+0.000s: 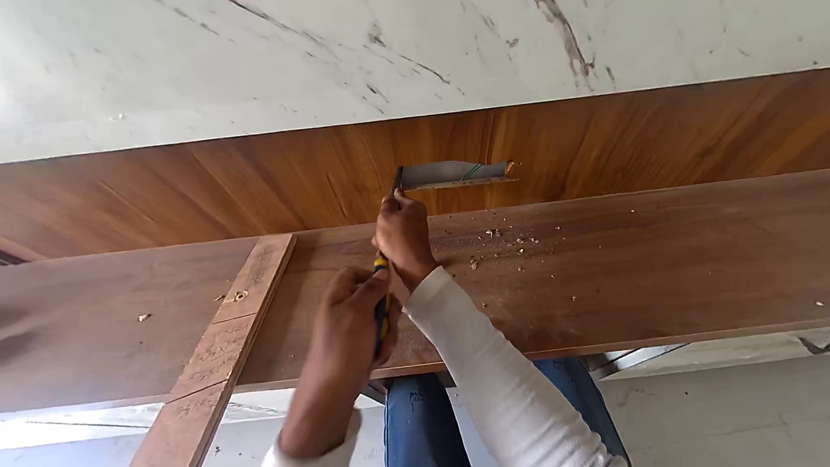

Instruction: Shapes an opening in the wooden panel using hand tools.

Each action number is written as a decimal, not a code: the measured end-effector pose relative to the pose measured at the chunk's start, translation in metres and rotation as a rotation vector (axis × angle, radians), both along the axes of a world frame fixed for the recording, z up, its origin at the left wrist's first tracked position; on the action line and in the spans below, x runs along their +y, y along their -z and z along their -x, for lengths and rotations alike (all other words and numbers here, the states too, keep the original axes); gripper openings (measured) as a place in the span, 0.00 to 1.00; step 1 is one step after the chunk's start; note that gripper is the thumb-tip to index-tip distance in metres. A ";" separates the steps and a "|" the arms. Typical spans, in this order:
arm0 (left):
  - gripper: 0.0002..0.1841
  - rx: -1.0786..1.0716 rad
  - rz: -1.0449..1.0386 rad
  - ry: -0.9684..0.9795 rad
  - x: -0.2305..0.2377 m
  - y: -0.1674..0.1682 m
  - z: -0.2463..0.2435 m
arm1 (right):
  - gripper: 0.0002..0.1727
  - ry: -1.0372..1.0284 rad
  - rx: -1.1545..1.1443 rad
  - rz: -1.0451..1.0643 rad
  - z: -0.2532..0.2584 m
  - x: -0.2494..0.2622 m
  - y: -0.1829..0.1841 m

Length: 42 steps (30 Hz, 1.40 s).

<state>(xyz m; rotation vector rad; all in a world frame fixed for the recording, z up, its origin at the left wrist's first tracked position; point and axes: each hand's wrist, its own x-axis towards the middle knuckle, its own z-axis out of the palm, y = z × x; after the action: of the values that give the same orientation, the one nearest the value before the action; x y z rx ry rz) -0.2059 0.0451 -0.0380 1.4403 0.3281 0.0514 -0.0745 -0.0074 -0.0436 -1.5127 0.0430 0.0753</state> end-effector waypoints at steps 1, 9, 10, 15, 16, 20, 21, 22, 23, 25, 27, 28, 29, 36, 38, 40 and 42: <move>0.11 0.021 -0.005 0.002 0.000 0.000 -0.008 | 0.19 0.020 -0.004 0.015 -0.008 0.003 0.000; 0.10 -0.002 0.032 0.010 -0.020 0.014 0.021 | 0.26 -0.031 -0.009 -0.092 0.018 -0.012 0.018; 0.10 0.008 0.025 0.006 -0.014 0.021 0.019 | 0.26 -0.019 -0.017 -0.068 0.017 -0.007 0.022; 0.12 0.107 -0.010 -0.024 -0.022 0.036 -0.009 | 0.26 -0.029 0.018 0.137 -0.010 -0.009 0.035; 0.12 0.098 -0.011 -0.015 -0.029 0.033 -0.003 | 0.26 -0.037 0.019 0.081 -0.005 -0.014 0.036; 0.11 0.055 -0.018 -0.030 -0.022 0.048 0.005 | 0.27 -0.033 0.004 -0.022 0.004 -0.009 0.049; 0.12 0.080 -0.009 -0.032 -0.020 0.050 -0.001 | 0.27 -0.030 0.006 0.018 -0.001 -0.007 0.050; 0.13 0.098 -0.004 -0.017 -0.024 0.048 -0.007 | 0.27 -0.035 0.006 0.066 -0.008 -0.010 0.048; 0.14 0.104 0.007 0.011 -0.032 0.043 -0.011 | 0.27 -0.056 0.000 0.137 -0.013 -0.018 0.042; 0.17 0.089 0.090 0.090 -0.049 0.039 -0.009 | 0.28 -0.109 -0.039 0.356 -0.009 -0.044 0.027; 0.20 0.051 0.220 0.105 -0.070 0.045 0.001 | 0.28 -0.135 -0.102 0.647 0.003 -0.064 0.016; 0.22 0.039 0.277 0.076 -0.082 0.051 0.008 | 0.28 -0.148 -0.121 0.787 0.010 -0.069 0.015; 0.22 0.030 0.320 0.025 -0.093 0.056 0.015 | 0.28 -0.171 -0.133 0.894 0.017 -0.072 0.016; 0.23 0.047 0.266 -0.012 -0.104 0.059 -0.017 | 0.18 -0.244 -0.158 1.108 -0.004 -0.063 0.011; 0.22 0.076 0.276 -0.017 -0.107 0.047 -0.021 | 0.16 -0.239 -0.181 1.119 -0.014 -0.067 0.002; 0.22 0.058 0.226 0.063 -0.110 0.048 -0.009 | 0.22 -0.222 -0.228 1.136 -0.003 -0.077 0.003; 0.21 0.000 0.111 0.219 -0.101 0.054 0.002 | 0.28 -0.235 -0.264 1.133 0.004 -0.089 0.003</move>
<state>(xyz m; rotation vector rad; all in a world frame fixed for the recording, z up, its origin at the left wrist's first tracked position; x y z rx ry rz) -0.2078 -0.0559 -0.0923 1.3587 0.1684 -0.1424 -0.0781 -0.0964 -0.0466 -2.6427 -0.3618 0.0356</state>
